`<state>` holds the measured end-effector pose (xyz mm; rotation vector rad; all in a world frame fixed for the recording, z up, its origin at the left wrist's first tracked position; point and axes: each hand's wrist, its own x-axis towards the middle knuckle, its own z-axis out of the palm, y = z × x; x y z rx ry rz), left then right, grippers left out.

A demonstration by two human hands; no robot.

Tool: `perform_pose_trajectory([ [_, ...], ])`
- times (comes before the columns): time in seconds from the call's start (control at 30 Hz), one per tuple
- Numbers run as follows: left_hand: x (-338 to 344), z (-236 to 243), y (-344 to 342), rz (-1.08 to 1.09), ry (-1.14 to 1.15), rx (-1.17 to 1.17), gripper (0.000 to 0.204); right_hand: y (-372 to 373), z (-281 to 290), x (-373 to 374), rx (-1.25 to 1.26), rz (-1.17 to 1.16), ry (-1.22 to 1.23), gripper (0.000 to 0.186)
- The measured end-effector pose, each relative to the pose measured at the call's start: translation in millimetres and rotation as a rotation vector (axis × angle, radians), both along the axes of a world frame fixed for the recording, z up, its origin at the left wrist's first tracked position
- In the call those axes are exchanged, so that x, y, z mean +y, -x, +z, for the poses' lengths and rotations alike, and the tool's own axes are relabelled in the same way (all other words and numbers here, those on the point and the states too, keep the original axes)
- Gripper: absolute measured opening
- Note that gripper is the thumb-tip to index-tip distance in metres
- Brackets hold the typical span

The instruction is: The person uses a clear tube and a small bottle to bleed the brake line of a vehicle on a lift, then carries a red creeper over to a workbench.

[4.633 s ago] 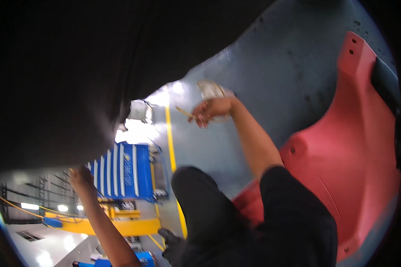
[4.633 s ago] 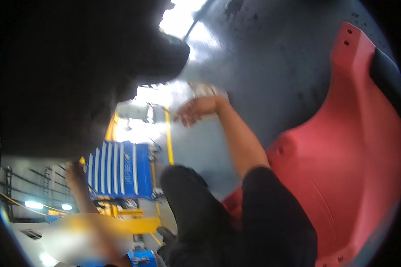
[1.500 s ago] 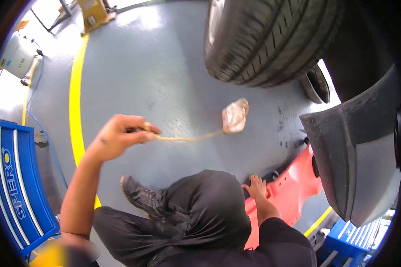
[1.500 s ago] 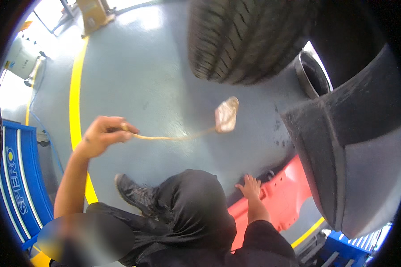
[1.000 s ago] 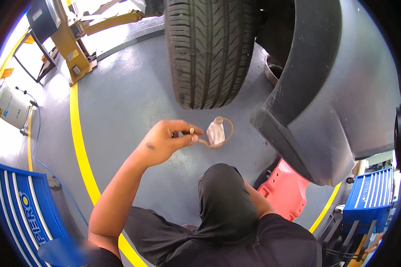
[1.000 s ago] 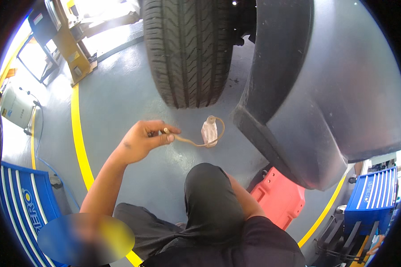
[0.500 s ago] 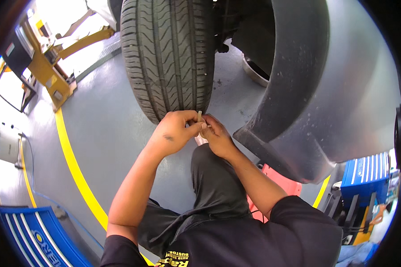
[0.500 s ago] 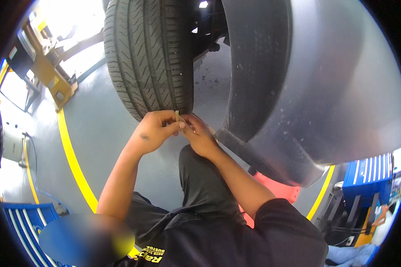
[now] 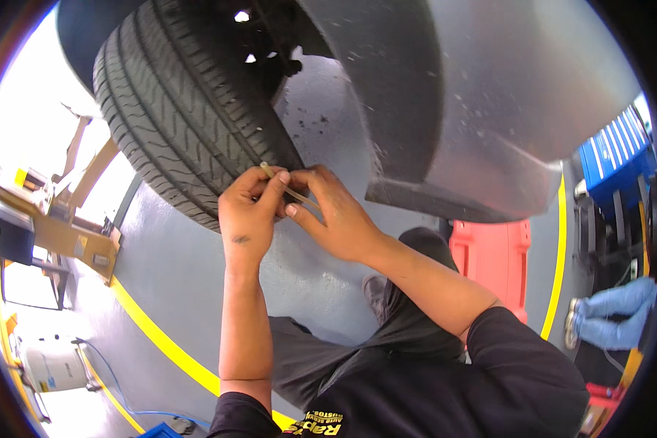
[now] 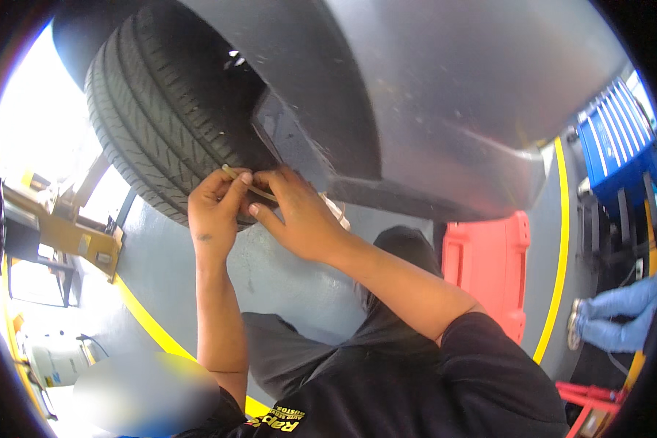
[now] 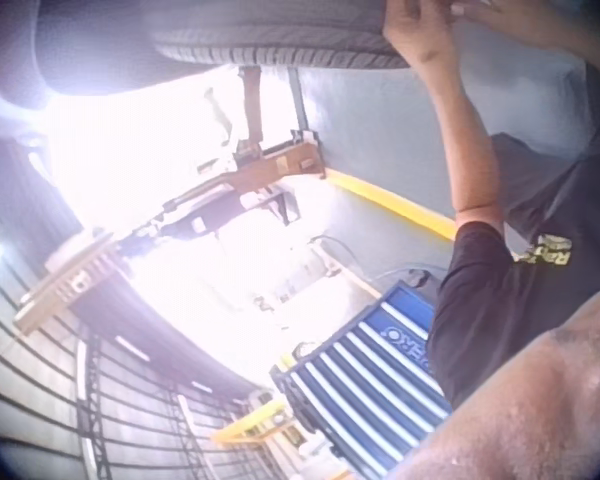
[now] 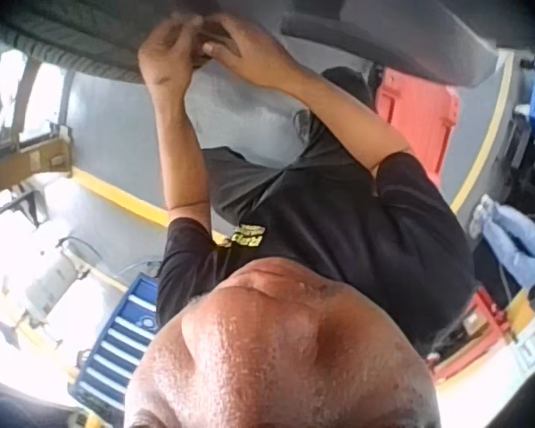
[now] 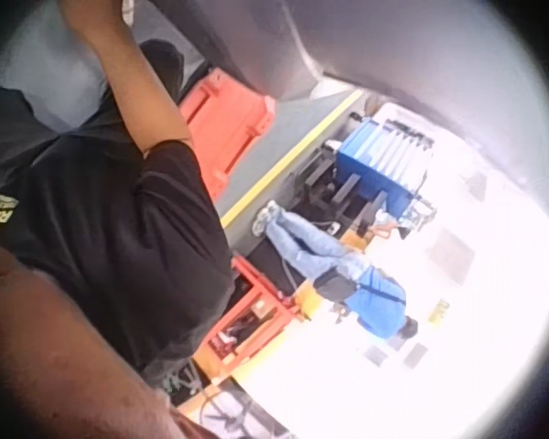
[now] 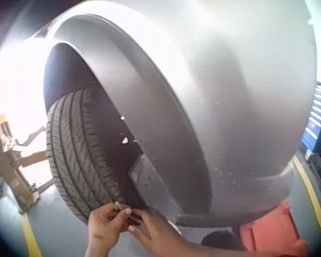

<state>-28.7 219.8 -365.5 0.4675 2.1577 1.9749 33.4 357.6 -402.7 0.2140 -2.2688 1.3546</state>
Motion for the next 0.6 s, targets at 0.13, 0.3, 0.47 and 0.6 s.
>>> perform_pose_trajectory([
  [0.13,-11.2,7.2,0.5,-0.008,0.116,-0.018,0.016,-14.9,11.5,-0.9,-0.028,-0.026,-0.058,0.021],
  [0.3,-26.6,-2.9,8.7,-0.059,0.069,0.086,0.02,-3.5,-0.5,-22.8,-0.306,0.171,-0.181,0.021],
  [0.47,-47.7,0.5,9.1,-0.052,0.112,0.011,0.022,-0.2,-5.2,-55.9,-0.41,0.337,-0.037,0.034],
  [0.6,-46.6,-4.0,6.7,-0.007,0.062,0.018,0.027,9.0,-23.4,-66.5,-0.364,0.367,0.362,0.03],
])
